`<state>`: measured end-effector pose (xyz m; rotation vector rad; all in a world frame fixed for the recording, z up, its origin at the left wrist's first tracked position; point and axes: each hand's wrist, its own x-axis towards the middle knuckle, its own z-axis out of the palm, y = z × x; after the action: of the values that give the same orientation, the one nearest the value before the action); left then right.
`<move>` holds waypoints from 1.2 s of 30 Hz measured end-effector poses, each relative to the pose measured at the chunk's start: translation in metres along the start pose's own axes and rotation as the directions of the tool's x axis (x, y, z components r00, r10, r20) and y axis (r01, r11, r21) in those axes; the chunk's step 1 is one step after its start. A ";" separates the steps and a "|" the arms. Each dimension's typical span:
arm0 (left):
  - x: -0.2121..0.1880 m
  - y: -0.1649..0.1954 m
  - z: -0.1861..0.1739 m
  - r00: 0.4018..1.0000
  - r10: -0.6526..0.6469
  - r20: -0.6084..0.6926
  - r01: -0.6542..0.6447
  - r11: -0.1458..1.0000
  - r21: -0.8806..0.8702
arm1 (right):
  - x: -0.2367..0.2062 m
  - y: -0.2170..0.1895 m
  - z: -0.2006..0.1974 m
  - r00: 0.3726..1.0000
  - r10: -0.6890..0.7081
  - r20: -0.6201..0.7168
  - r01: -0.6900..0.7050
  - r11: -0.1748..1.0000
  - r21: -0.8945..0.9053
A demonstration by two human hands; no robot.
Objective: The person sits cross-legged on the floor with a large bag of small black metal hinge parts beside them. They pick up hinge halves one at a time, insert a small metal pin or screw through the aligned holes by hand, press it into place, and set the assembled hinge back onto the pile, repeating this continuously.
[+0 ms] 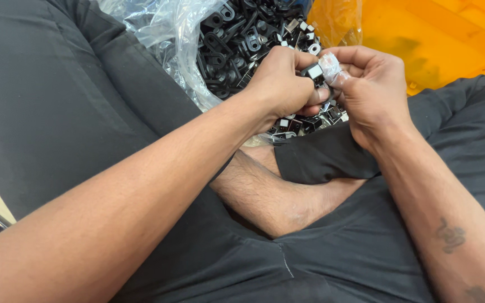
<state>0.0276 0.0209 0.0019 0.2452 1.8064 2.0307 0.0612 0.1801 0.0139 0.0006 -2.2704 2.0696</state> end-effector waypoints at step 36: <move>0.001 0.002 -0.005 0.982 0.003 -0.191 0.000 1.000 0.020 | 0.027 -0.074 -0.007 0.984 0.023 0.176 -0.018 0.999 -0.035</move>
<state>0.0244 0.0162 0.0034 0.0588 1.9404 2.0999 0.0379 0.1814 0.0893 0.1661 -2.4134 2.1206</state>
